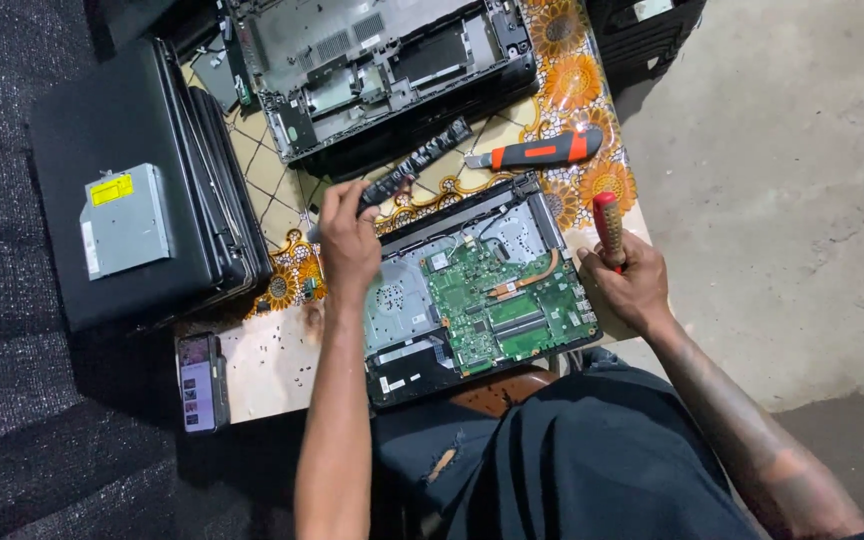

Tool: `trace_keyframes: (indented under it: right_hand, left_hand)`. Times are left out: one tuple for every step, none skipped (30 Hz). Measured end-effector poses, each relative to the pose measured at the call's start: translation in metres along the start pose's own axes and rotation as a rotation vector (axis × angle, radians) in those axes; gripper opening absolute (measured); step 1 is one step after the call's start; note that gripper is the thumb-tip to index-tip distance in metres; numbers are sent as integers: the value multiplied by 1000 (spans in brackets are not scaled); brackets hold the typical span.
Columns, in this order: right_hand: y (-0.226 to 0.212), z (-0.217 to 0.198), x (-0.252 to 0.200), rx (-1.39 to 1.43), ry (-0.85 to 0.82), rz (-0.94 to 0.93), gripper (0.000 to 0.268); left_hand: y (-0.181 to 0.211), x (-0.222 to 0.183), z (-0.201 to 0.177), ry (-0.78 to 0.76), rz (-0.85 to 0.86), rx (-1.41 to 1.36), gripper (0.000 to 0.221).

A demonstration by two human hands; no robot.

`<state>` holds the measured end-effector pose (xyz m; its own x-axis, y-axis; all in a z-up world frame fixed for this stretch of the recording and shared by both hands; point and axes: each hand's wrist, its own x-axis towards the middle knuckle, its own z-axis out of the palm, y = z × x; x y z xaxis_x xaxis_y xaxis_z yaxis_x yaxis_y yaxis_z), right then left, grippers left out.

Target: Disassembling a laptop by unscrewing internal components like the motherboard and heat sink using a screwdriver.

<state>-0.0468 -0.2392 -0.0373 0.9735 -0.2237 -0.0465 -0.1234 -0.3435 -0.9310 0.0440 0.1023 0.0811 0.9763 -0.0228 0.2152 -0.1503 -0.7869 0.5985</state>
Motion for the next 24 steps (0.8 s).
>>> trace_keyframes:
  right_hand:
    - [-1, 0, 0, 0, 2, 0, 25]
    - [-2, 0, 0, 5, 0, 9, 25]
    - [-3, 0, 0, 9, -2, 17, 25]
    - [-5, 0, 0, 9, 0, 18, 25]
    - [-7, 0, 0, 4, -5, 15, 25]
    - [-9, -1, 0, -2, -9, 13, 25]
    - [-10, -1, 0, -3, -7, 14, 25]
    - [-11, -1, 0, 0, -5, 19, 25]
    - [-12, -1, 0, 2, -3, 24, 24]
    - [-12, -1, -1, 0, 1, 27, 24]
    - [-12, 0, -1, -11, 4, 23, 24]
    - [-12, 0, -2, -23, 8, 20, 23]
    - [-11, 0, -1, -25, 11, 23, 23]
    - [-10, 0, -1, -23, 9, 11, 24]
    - [-10, 1, -1, -20, 8, -1, 24]
    - [-10, 1, -1, -21, 6, -1, 24]
    - [-10, 2, -1, -13, 6, 2, 25]
    - [-10, 2, -1, -7, 6, 5, 26]
    - [-11, 1, 0, -9, 4, 6, 26]
    - [-12, 1, 0, -9, 3, 8, 26]
    - [-13, 1, -1, -9, 3, 11, 26]
    - [-12, 1, 0, -11, 0, 13, 26]
    - [-11, 1, 0, -9, 2, 9, 26]
    - [-10, 2, 0, -6, 1, 2, 26]
  left_hand:
    - [-5, 4, -1, 0, 1, 0, 25]
    - [-9, 9, -2, -33, 1, 16, 26]
    - [-14, 14, -3, -65, 1, 32, 28]
    - [-24, 15, 3, -66, 3, 31, 28]
    - [-34, 17, 9, -100, -22, 55, 28]
    - [-44, 18, 15, -134, -47, 79, 28]
    - [-56, 19, 22, -135, -45, 78, 28]
    - [-67, 19, 29, -149, -53, 97, 29]
    - [-79, 19, 37, -163, -60, 116, 31]
    - [-87, 19, 42, -166, -58, 113, 31]
    - [-95, 19, 48, -166, -100, 110, 31]
    - [-102, 19, 53, -166, -144, 106, 31]
    - [-108, 20, 57, -170, -142, 103, 31]
    - [-115, 20, 61, -152, -124, 89, 31]
    - [-121, 21, 63, -134, -107, 74, 30]
    - [-122, 20, 64, -134, -109, 74, 30]
    - [-123, 20, 65, -132, -131, 69, 30]
    - [-124, 19, 67, -130, -154, 64, 29]
    - [-132, 20, 71, -131, -156, 63, 29]
    - [-139, 21, 74, -132, -156, 63, 30]
    - [-147, 21, 78, -133, -156, 64, 31]
    - [-146, 22, 77, -135, -160, 63, 31]
    - [-146, 23, 75, -126, -150, 74, 32]
    - [-145, 24, 72, -115, -141, 86, 33]
